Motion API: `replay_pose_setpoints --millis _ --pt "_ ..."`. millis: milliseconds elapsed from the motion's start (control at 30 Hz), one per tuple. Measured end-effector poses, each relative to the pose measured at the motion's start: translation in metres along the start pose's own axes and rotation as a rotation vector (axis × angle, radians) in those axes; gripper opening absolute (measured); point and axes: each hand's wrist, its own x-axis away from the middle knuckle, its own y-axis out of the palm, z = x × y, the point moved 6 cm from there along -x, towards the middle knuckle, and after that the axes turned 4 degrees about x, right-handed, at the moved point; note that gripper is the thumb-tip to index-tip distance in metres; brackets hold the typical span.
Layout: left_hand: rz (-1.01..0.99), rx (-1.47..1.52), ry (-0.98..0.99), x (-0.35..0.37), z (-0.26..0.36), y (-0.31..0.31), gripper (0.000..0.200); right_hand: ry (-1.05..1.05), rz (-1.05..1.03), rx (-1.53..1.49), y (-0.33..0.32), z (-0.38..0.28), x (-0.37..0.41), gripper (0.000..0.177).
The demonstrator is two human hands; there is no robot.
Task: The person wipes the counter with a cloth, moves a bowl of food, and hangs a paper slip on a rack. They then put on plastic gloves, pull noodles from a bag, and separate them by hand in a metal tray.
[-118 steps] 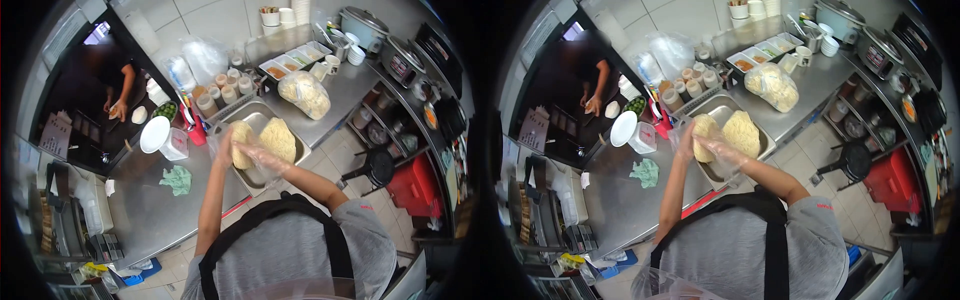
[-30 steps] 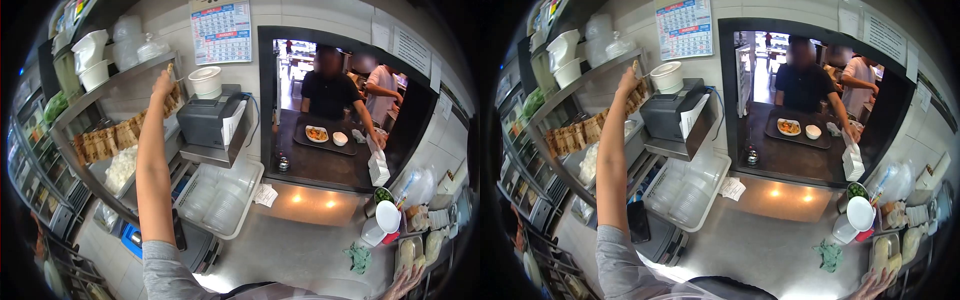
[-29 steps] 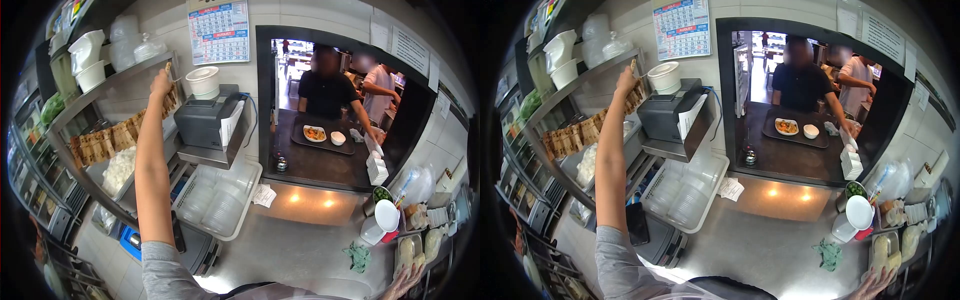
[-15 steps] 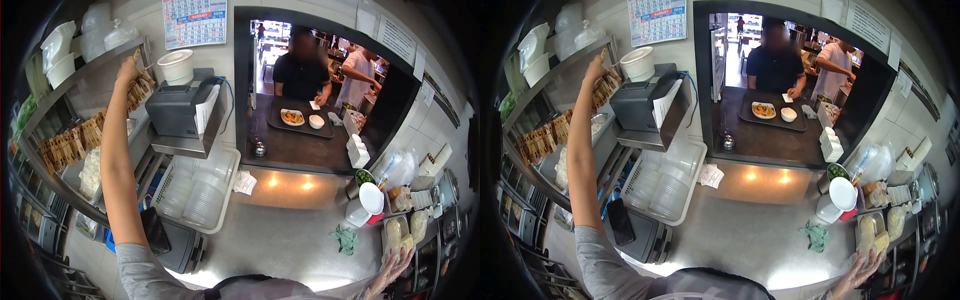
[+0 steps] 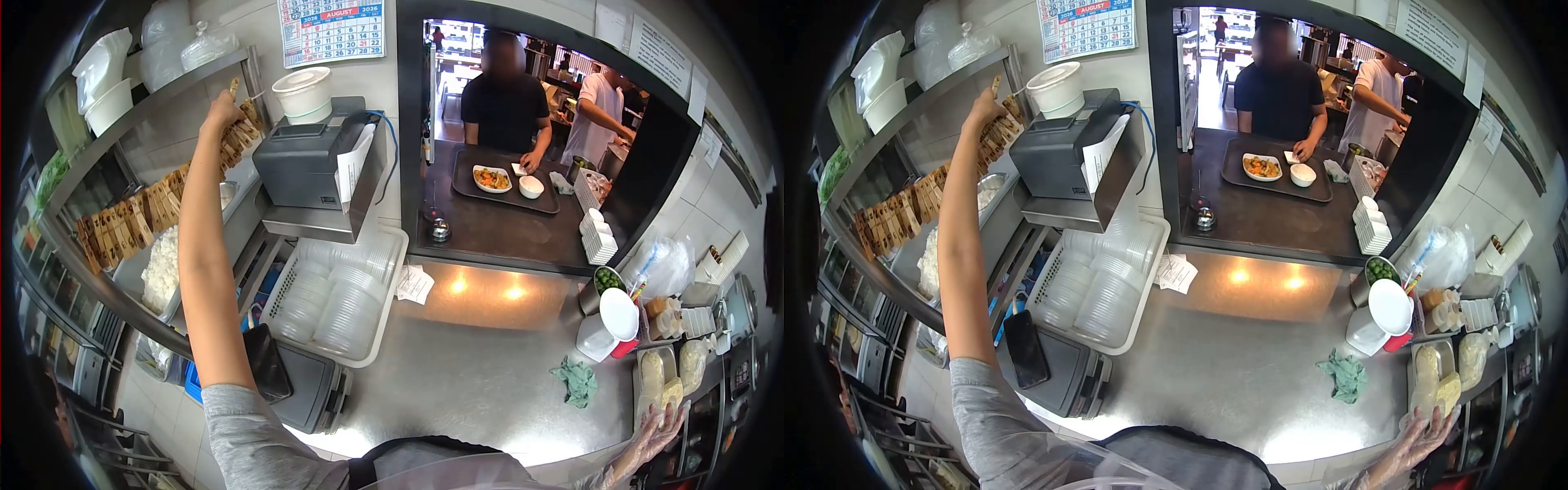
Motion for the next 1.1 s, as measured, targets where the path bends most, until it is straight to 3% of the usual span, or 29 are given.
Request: replay_pose_setpoints --millis 133,233,433,533,567,667,700,800,933,1100 --pt "-0.057 -0.048 0.013 -0.001 0.008 0.005 0.050 -0.016 0.015 0.021 -0.007 0.009 0.000 0.058" --pt "0.056 -0.022 -0.012 0.014 0.010 0.001 0.043 0.010 0.012 0.025 -0.014 0.019 -0.005 0.059" --pt "0.159 -0.165 0.201 0.035 0.030 -0.008 0.034 0.009 -0.021 -0.028 -0.007 0.009 -0.006 0.062" --pt "0.271 0.070 0.227 0.068 0.062 -0.033 0.031 -0.012 0.006 -0.031 -0.005 0.014 -0.008 0.062" --pt "0.209 0.037 0.188 0.061 0.055 -0.023 0.030 -0.019 0.012 -0.023 -0.006 0.015 -0.008 0.062" --pt "-0.302 0.431 0.107 0.052 0.031 0.032 0.028 -0.031 -0.021 -0.030 -0.002 0.015 -0.008 0.061" --pt "-0.446 0.320 -0.023 0.092 0.057 0.017 0.025 0.020 -0.045 -0.044 0.001 0.011 -0.005 0.061" --pt "-0.312 0.470 0.186 0.071 0.025 0.056 0.025 -0.029 -0.024 -0.034 -0.004 0.020 -0.008 0.061" --pt "-0.284 0.939 -0.083 0.090 0.021 0.059 0.024 -0.096 0.011 -0.016 -0.010 0.028 -0.011 0.060" --pt "-0.274 1.125 -0.255 0.079 -0.001 0.075 0.032 -0.046 0.012 -0.019 -0.008 0.026 -0.008 0.060"
